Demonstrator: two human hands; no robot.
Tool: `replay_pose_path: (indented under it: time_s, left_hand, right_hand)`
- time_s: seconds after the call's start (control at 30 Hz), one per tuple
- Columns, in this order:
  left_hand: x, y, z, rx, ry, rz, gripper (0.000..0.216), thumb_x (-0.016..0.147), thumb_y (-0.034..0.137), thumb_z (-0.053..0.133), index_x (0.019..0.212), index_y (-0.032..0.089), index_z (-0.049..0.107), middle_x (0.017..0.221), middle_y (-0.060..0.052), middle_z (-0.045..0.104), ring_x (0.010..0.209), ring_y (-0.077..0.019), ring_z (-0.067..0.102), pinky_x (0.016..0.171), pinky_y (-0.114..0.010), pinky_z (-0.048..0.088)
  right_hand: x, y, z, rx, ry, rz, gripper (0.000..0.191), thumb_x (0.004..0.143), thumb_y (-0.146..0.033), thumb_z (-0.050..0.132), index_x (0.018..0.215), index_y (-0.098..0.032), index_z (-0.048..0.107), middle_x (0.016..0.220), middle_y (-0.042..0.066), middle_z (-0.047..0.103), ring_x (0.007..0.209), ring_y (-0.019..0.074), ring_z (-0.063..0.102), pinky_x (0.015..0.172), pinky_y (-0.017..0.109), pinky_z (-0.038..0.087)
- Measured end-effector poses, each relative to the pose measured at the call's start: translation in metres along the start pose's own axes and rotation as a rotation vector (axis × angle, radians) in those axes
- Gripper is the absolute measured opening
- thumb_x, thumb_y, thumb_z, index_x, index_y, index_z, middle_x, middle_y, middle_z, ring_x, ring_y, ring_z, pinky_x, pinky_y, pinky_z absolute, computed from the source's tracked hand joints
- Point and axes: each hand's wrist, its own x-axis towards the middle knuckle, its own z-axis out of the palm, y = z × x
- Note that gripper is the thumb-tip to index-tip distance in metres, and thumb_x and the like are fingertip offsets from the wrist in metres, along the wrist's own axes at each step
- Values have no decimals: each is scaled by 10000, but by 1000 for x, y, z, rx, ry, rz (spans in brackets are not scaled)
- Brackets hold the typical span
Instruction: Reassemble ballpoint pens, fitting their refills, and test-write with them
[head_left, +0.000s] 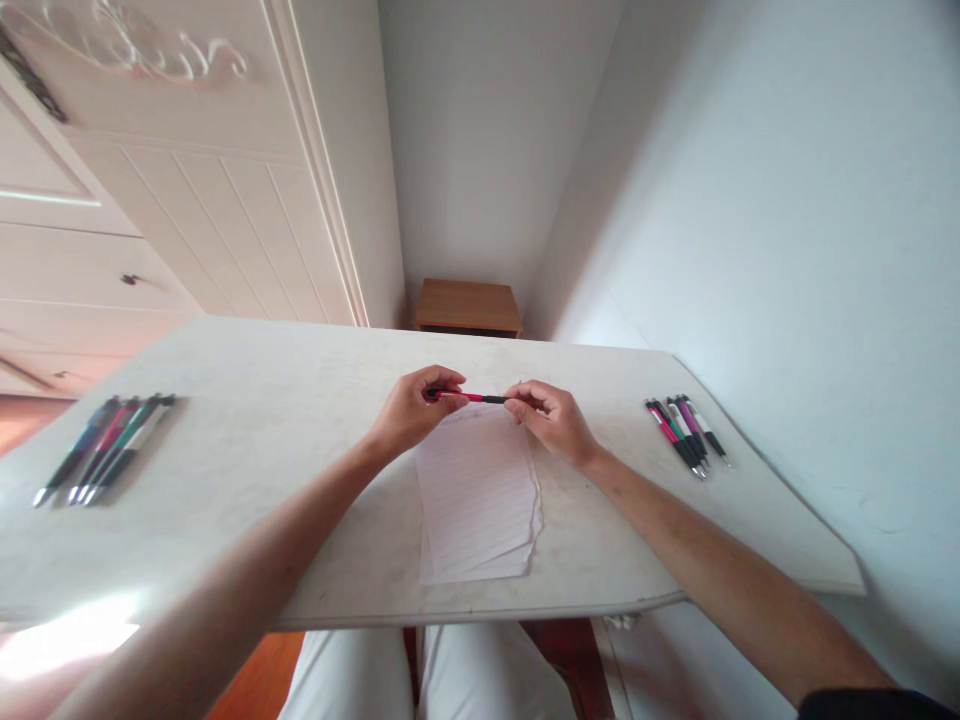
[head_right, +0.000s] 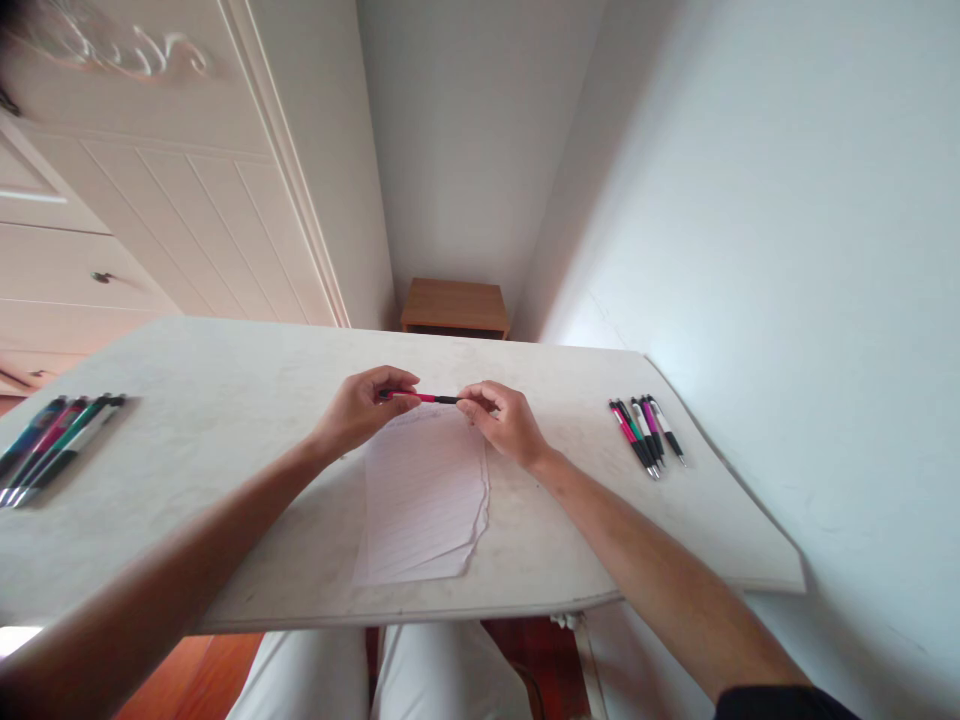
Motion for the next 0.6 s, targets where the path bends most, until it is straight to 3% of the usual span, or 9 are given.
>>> replay_pose_path:
  time_s: [0.3,0.5,0.6]
  left_hand:
    - [-3,-3,6,-218,-32,-30,397,630,328,791,971,152,692,874,-52,686,828,-193,653,766,-318,522]
    - [-1,-6,8,-93,61,20,377,625,315,791,952,154,695,798,-28,659,733,-163,630,683,-280,502]
    - [-1,-6,7,-64,62,-40,369,646,359,788,932,148,687,717,-26,667,630,-156,623,590,-263,490]
  right_hand:
    - [1,1,-1,11,38,40,201,855,-372,637,860,-173,670,756,19,668,618,133,610,614,251,492]
    - [0,-4,-2,-33,12,-4,177,871,-347,613,840,-177,652,718,8,638,622,133,603,621,249,480]
    - [-1,-7,-2,-69,12,-36,171,878,-336,602,836,-177,646,719,10,628,632,136,599,624,252,475]
